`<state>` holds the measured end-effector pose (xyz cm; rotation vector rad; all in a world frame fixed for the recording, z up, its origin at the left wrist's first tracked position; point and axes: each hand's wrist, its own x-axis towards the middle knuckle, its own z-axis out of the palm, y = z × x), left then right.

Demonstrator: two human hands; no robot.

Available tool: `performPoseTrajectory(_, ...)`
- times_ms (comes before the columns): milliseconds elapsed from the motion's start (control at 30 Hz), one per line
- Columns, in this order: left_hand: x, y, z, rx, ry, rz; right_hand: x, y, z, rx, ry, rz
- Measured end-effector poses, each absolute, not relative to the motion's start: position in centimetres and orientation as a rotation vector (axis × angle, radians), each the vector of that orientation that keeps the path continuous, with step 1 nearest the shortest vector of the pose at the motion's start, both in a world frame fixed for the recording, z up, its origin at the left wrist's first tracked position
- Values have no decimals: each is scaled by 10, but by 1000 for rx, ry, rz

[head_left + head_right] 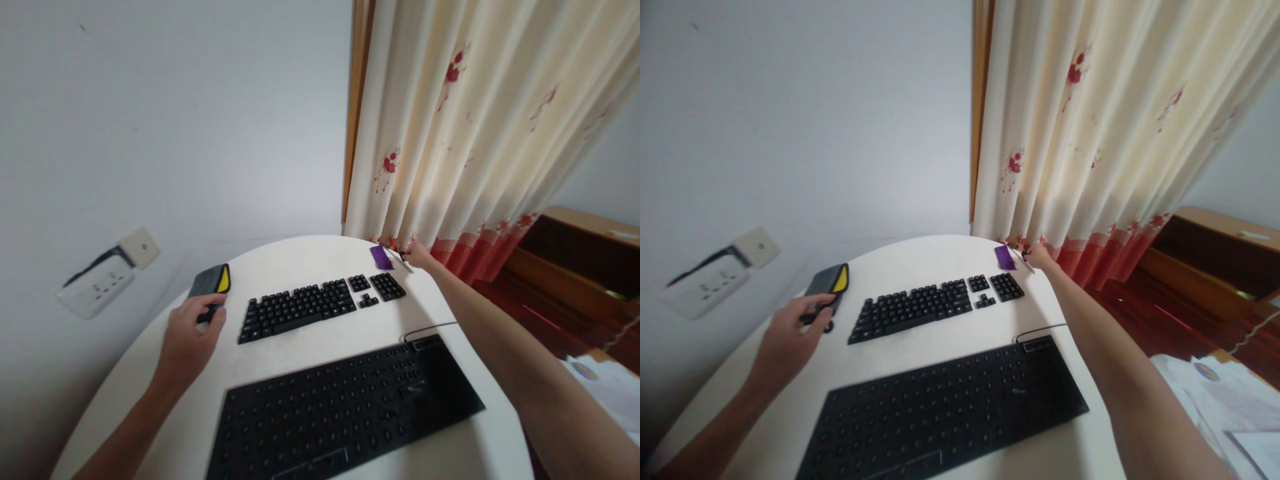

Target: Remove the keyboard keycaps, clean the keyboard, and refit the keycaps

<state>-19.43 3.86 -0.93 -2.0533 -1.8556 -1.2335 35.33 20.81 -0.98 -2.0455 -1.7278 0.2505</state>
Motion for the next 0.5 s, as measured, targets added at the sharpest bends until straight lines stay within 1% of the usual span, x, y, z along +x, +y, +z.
performPoseTrajectory(267, -196, 42, -18, -2049, -1906, -1197, 345, 239, -26, -2163, -1831, 230)
performPoseTrajectory(500, -201, 47, -12, -2026, -1883, -1158, 340, 236, -28, -2253, -1803, 58)
